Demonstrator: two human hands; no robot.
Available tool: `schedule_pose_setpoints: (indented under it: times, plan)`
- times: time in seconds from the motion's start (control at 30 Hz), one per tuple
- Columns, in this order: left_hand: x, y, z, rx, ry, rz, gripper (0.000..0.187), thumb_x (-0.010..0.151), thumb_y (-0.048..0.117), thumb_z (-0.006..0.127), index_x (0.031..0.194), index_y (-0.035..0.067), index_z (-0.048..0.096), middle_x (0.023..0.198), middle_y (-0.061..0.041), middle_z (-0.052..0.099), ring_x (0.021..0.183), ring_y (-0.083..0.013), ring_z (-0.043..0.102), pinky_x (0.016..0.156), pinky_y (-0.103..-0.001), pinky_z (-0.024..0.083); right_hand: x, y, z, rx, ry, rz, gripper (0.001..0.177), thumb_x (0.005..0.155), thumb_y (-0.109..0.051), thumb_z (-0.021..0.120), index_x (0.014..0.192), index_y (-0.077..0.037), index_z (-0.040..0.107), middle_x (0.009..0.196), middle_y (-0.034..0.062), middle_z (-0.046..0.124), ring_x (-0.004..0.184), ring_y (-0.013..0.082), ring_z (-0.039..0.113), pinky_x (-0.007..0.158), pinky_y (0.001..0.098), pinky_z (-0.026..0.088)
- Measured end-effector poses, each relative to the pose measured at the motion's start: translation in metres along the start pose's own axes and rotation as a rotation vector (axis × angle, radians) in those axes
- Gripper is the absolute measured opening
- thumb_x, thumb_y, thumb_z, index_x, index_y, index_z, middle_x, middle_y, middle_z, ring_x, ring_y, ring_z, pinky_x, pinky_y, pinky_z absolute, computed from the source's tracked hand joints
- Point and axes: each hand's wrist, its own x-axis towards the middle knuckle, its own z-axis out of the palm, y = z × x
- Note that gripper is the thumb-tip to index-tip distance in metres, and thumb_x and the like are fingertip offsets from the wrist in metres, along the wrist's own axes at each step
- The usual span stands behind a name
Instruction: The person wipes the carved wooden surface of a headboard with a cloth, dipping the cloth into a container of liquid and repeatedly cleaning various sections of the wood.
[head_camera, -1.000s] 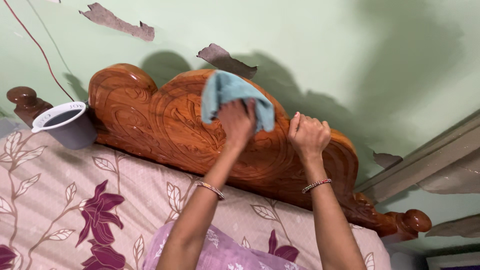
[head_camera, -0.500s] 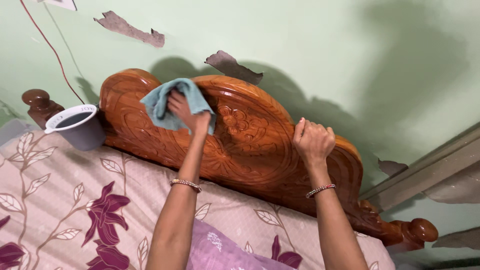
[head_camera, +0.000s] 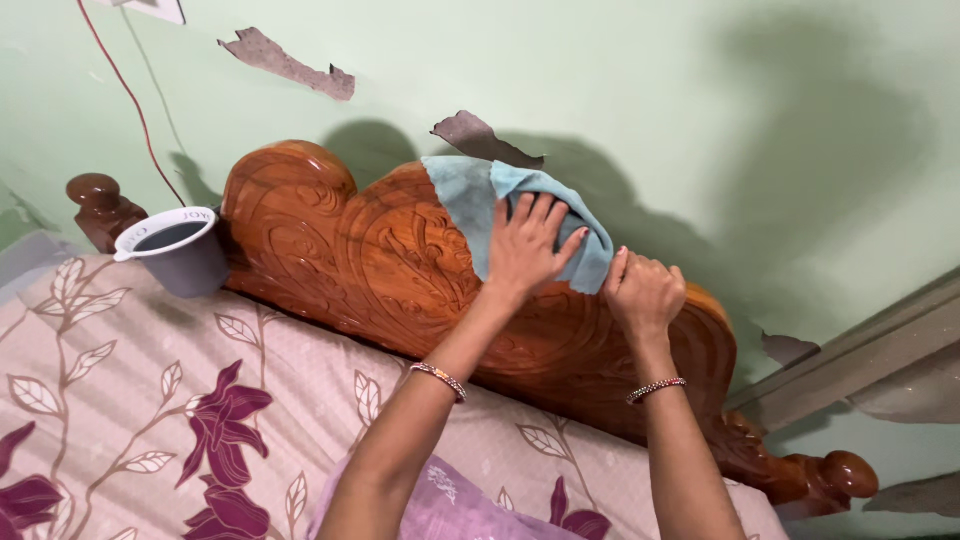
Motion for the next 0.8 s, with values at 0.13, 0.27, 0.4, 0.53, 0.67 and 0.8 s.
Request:
schedule_pose_setpoints:
  times: [0.13, 0.27, 0.4, 0.53, 0.67, 0.8]
  plan:
    - [0.008, -0.019, -0.009, 0.04, 0.09, 0.067, 0.05, 0.096, 0.059, 0.061, 0.113, 0.013, 0.068, 0.12, -0.003, 0.063, 0.122, -0.025, 0.051, 0.121, -0.063, 0.022, -0.001, -0.002, 0.0, -0.014, -0.049, 0.008, 0.044, 0.105, -0.025, 0.052, 0.067, -0.011, 0.07, 0.068, 0.0091, 0.069, 0.061, 0.0294, 0.064, 0.064, 0.0418, 0.045]
    - [0.017, -0.035, -0.02, 0.041, 0.051, -0.022, 0.051, 0.096, 0.06, 0.058, 0.113, 0.013, 0.068, 0.119, -0.005, 0.063, 0.119, -0.0261, 0.052, 0.121, -0.061, 0.022, -0.001, -0.002, -0.001, -0.009, -0.018, -0.001, 0.043, 0.105, -0.025, 0.052, 0.068, -0.011, 0.07, 0.07, 0.0087, 0.069, 0.061, 0.029, 0.064, 0.063, 0.0416, 0.044]
    - [0.024, -0.062, -0.022, 0.034, 0.007, -0.131, 0.064, 0.098, 0.069, 0.044, 0.117, 0.012, 0.066, 0.12, -0.007, 0.063, 0.124, -0.0281, 0.052, 0.12, -0.058, 0.022, -0.002, -0.001, 0.0, -0.017, -0.023, -0.012, 0.044, 0.105, -0.025, 0.052, 0.068, -0.011, 0.07, 0.069, 0.0079, 0.069, 0.059, 0.0281, 0.063, 0.062, 0.0414, 0.043]
    - [0.019, -0.101, -0.017, 0.029, -0.011, -0.248, 0.072, 0.1, 0.073, 0.034, 0.119, 0.01, 0.062, 0.124, -0.009, 0.063, 0.13, -0.0289, 0.051, 0.116, -0.062, 0.028, -0.001, 0.0, 0.001, 0.0, -0.026, 0.004, 0.044, 0.105, -0.024, 0.053, 0.067, -0.011, 0.07, 0.067, 0.0071, 0.068, 0.057, 0.0269, 0.062, 0.06, 0.0403, 0.042]
    - [-0.005, -0.159, -0.014, 0.023, 0.053, -0.41, 0.071, 0.103, 0.069, 0.03, 0.123, 0.008, 0.06, 0.129, -0.013, 0.062, 0.129, -0.0313, 0.051, 0.111, -0.064, 0.032, -0.001, 0.001, -0.001, 0.013, -0.035, 0.014, 0.045, 0.105, -0.024, 0.053, 0.066, -0.01, 0.07, 0.065, 0.0065, 0.068, 0.054, 0.0262, 0.06, 0.059, 0.0394, 0.042]
    - [-0.046, -0.203, -0.016, -0.134, -0.024, -0.746, 0.07, 0.1, 0.066, 0.029, 0.127, 0.008, 0.057, 0.128, -0.014, 0.062, 0.124, -0.0293, 0.055, 0.11, -0.053, 0.043, 0.0, 0.001, -0.001, 0.004, 0.015, 0.002, 0.044, 0.104, -0.024, 0.053, 0.066, -0.011, 0.07, 0.066, 0.0064, 0.068, 0.054, 0.0261, 0.06, 0.06, 0.0392, 0.042]
